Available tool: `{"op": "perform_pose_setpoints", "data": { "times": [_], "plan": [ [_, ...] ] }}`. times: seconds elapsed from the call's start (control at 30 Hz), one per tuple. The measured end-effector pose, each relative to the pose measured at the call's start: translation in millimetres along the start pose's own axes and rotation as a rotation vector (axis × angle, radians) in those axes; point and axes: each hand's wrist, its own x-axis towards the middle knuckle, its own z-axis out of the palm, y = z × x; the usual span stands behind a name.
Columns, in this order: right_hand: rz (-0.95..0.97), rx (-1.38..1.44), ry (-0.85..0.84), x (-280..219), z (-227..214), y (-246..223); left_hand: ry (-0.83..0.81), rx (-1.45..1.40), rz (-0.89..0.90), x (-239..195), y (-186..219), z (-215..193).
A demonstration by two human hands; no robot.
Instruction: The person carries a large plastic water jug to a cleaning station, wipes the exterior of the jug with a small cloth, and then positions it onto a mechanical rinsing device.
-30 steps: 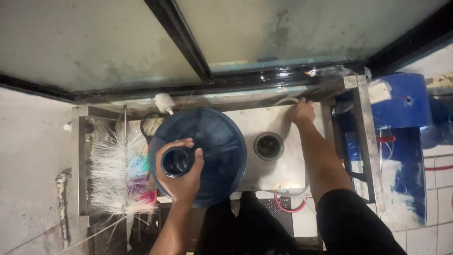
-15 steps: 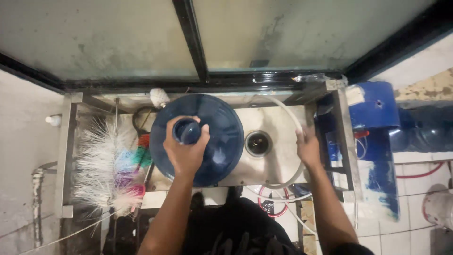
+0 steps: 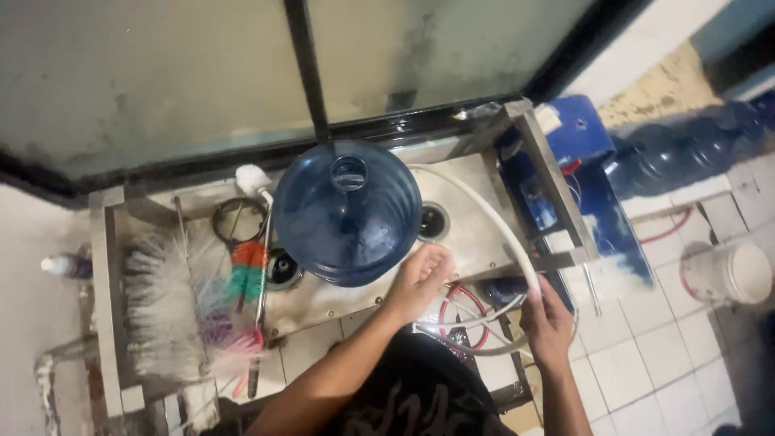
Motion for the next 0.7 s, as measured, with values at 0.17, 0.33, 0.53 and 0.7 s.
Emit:
{"op": "perform_pose_setpoints", "data": {
  "times": [0.17, 0.33, 0.53, 0.7],
  "plan": [
    [-0.019, 0.043, 0.034, -77, -10, 21, -0.03, -0.46, -0.304, 26, -19, 47],
    [0.069, 0.03, 0.054, -112, -12, 33, -0.087, -0.644, -0.287, 20, 10, 77],
    [-0.118, -0.179, -0.058, -86, 2, -27, -0.016, -0.616, -0.248, -14, 9, 103],
    [-0.308, -0.534, -0.262, -12, 55, -97, 0.036, -0.412, -0.052, -37, -23, 123]
  ]
}}
